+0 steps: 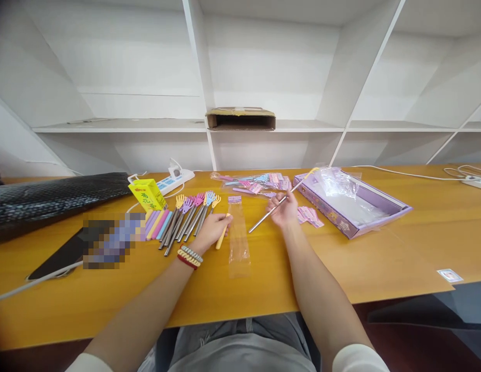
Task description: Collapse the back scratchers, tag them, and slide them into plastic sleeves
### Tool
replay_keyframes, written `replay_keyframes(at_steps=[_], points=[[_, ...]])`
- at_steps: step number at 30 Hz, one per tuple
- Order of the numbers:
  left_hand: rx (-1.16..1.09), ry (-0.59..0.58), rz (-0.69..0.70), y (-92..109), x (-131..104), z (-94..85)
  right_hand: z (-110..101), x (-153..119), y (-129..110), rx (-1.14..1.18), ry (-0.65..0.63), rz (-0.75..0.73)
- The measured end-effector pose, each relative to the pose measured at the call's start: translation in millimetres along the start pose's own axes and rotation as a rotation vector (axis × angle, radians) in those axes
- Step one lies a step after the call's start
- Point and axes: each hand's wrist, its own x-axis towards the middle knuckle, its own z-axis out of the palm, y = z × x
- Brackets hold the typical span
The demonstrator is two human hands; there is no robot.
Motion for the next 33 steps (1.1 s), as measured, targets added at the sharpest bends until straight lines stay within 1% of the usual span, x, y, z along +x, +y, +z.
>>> replay_keyframes(at_steps=[3,5,7,10,12,16,20,23,26,28,31,33], points=[[0.137,0.057,0.074,2,-6,0.1,13,1,16,-0.114,0.010,0.068],[0.273,0.115,0.146,4,-9,-0.9,14,1,23,-0.160,0.015,0.089],[0.384,0.148,0.191,5,-11,-0.8,11,2,29,-0.199,0.028,0.118],[0.486,0.148,0.186,4,-12,1.4,8,5,40,-0.250,0.078,0.158],[0.512,0.127,0.166,4,-12,2.5,8,6,48,-0.287,0.127,0.151],[0.505,0.099,0.163,8,-11,-0.7,11,7,58,-0.392,0.203,0.089],[0.464,0.079,0.116,14,-9,-9.0,12,5,60,-0.487,0.204,0.130],[0.358,0.136,0.106,15,-9,-14.2,11,5,61,-0.559,0.173,0.140],[0.238,0.207,0.153,13,-8,-19.0,9,6,63,-0.600,0.133,0.126],[0.226,0.231,0.153,11,-6,-23.7,7,6,64,-0.619,0.125,0.120],[0.282,0.240,0.062,7,0,-36.2,5,7,65,-0.653,0.125,0.123],[0.308,0.266,0.018,4,4,-48.7,5,8,65,-0.671,0.126,0.121]])
